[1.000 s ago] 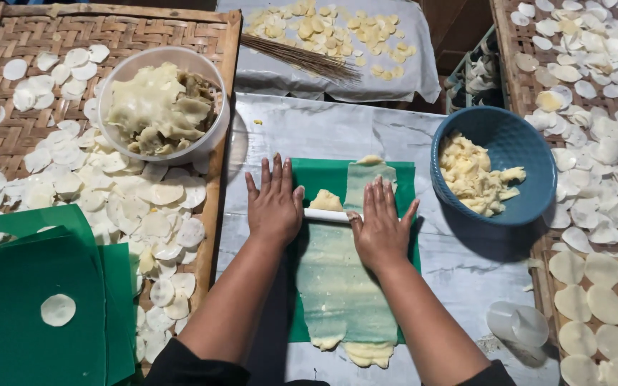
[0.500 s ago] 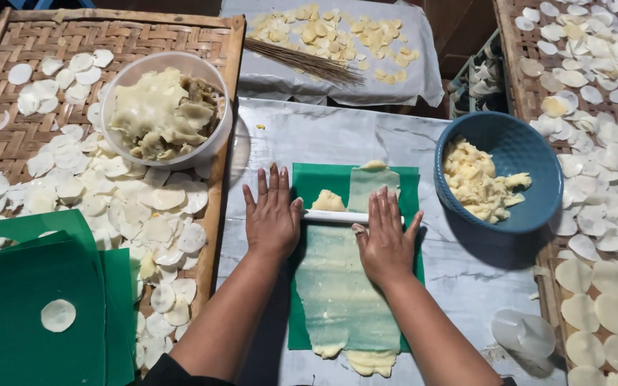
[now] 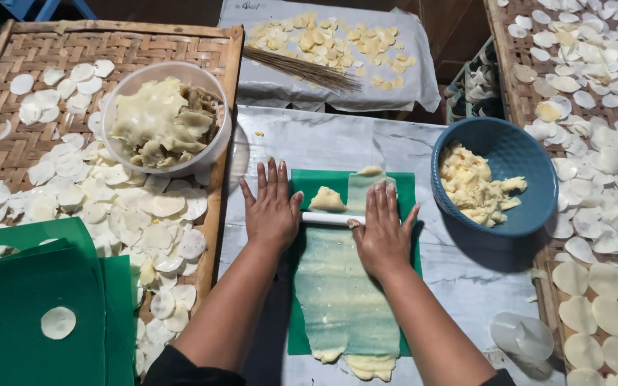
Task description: Rolling out small pieces of dough into thin circles and placing them on a tray
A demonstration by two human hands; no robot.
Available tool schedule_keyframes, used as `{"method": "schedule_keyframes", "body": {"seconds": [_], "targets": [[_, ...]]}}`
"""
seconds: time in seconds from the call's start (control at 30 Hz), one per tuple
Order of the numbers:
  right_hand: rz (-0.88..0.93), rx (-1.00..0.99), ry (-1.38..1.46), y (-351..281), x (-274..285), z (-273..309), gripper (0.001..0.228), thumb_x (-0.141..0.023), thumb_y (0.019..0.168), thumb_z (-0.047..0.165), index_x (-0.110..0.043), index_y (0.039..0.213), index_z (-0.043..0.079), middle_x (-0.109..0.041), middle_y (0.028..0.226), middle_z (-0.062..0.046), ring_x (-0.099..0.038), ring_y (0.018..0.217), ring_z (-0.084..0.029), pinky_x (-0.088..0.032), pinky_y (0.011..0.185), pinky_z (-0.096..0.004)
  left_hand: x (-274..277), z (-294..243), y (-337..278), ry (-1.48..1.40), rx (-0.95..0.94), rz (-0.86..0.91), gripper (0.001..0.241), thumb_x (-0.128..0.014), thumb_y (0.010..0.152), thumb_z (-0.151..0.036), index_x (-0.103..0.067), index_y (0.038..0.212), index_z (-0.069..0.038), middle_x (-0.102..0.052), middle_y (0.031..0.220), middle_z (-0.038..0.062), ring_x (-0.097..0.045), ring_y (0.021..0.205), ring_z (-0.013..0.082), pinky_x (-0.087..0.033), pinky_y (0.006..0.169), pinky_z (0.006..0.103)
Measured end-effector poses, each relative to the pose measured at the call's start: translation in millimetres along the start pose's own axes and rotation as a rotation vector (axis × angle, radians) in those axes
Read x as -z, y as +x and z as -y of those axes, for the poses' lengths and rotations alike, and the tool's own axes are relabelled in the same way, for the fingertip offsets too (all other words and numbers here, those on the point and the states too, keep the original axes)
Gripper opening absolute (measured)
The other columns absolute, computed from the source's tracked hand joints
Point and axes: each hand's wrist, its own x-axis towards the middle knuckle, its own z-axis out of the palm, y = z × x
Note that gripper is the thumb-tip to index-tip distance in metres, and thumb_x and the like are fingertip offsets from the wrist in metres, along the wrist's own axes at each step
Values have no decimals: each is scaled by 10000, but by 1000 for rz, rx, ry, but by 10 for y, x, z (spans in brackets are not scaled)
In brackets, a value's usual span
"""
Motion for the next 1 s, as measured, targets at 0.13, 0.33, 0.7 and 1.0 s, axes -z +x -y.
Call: {"method": "schedule_keyframes", "body": {"seconds": [0.13,0.33,0.7,1.0], "targets": [[-156,112,110,-233,146,13,701,-456,1027,449,-311,1604,79,-258,1688,-182,-213,1565,-347,-43,1168,-764,-39,71,-185,-41,-43,-23,732,-213,1080,-523,-76,1661,-100,-40,1736,154,38,1596,346,78,1227,651],[-165,212,-8,-266,88,-190,422,-634,872,326,-623,1291,373,-574,1211,90,-510,1257,-158,-259,1143,-602,-171,171,-234,-30,-112,-53,710,-238,1084,-510,-115,1661,-115,-86,1732,155,-3,1600,322,57,1232,641],[-221,363,53,218,209,-256,468,-688,760,217,-634,1214,318,-559,1098,15,-581,1105,-229,-446,959,-433,-33,1,160,-39,-126,-154,703,-242,1087,-521,-150,1656,-119,-92,1737,132,-11,1606,302,52,1253,606],[-214,374,133,43,325,-106,583,-509,947,188,-483,1529,200,-513,1530,-101,-481,1416,-264,-386,1091,-453,-46,-116,11,-20,-23,-16,657,-188,1086,-459,-137,1655,-134,-100,1735,106,-8,1599,312,10,1269,575]]}}
